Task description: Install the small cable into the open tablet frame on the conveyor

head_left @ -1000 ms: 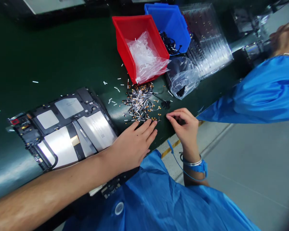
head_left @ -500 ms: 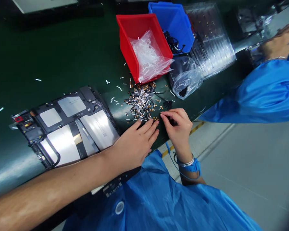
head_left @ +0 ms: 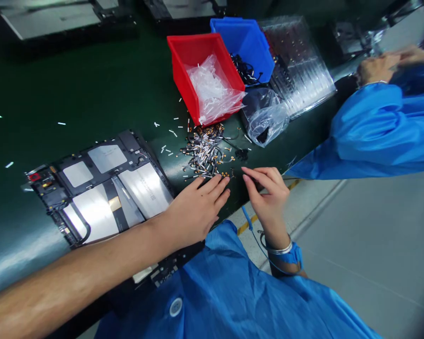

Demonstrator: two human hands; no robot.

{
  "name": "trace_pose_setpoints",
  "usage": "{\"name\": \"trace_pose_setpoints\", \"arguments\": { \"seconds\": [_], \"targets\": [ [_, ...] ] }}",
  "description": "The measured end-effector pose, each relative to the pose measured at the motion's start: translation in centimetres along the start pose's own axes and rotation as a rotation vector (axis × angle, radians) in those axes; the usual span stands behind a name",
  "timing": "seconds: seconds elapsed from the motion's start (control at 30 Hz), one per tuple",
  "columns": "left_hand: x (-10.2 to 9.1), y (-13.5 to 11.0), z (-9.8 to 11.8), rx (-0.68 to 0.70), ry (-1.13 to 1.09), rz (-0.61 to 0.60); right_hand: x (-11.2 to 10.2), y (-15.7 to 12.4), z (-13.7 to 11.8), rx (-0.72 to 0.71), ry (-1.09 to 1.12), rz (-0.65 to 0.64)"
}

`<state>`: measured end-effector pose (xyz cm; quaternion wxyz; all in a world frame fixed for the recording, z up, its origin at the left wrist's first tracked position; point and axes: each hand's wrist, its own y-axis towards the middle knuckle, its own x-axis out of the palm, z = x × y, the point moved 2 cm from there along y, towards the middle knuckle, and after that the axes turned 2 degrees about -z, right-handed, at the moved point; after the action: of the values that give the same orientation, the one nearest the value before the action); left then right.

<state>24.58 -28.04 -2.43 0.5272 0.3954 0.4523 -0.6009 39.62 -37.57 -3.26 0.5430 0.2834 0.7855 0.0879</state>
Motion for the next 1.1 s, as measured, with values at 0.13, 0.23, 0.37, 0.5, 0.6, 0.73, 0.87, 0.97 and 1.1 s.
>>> {"name": "trace_pose_setpoints", "arguments": {
  "seconds": [0.13,0.23,0.37,0.5,0.6,0.73,0.87,0.97,1.1],
  "targets": [
    [-0.5,-0.2,-0.2,-0.005,-0.060,0.074,-0.7,0.7,-0.5,-0.201,-0.087,-0.047],
    [-1.6,-0.8,-0.7,-0.038,-0.118,0.174,-0.8,1.4,-1.0,-0.360,-0.176,-0.156],
    [-3.1,-2.3,-1.6,-0.121,-0.127,0.274,-0.8,2.2,-1.6,-0.446,-0.297,-0.281],
    [-2.9,-3.1,-1.9,-0.180,-0.092,0.230,-0.2,2.5,-2.2,-0.473,-0.380,-0.436],
    [-2.0,-2.8,-1.7,-0.154,-0.035,0.123,0.2,2.6,-2.7,-0.470,-0.418,-0.485],
    [-1.3,-2.4,-1.5,-0.189,0.029,0.018,-0.3,2.1,-2.8,-0.498,-0.451,-0.537],
    [-1.1,-2.5,-1.6,-0.221,0.043,0.013,-0.8,2.0,-2.6,-0.479,-0.429,-0.446],
    [-0.9,-2.6,-1.7,-0.223,0.038,0.026,-0.4,2.5,-2.7,-0.483,-0.439,-0.455],
    [-0.9,-2.6,-1.7,-0.216,0.027,0.055,0.0,3.3,-3.2,-0.474,-0.483,-0.599]
  ]
}}
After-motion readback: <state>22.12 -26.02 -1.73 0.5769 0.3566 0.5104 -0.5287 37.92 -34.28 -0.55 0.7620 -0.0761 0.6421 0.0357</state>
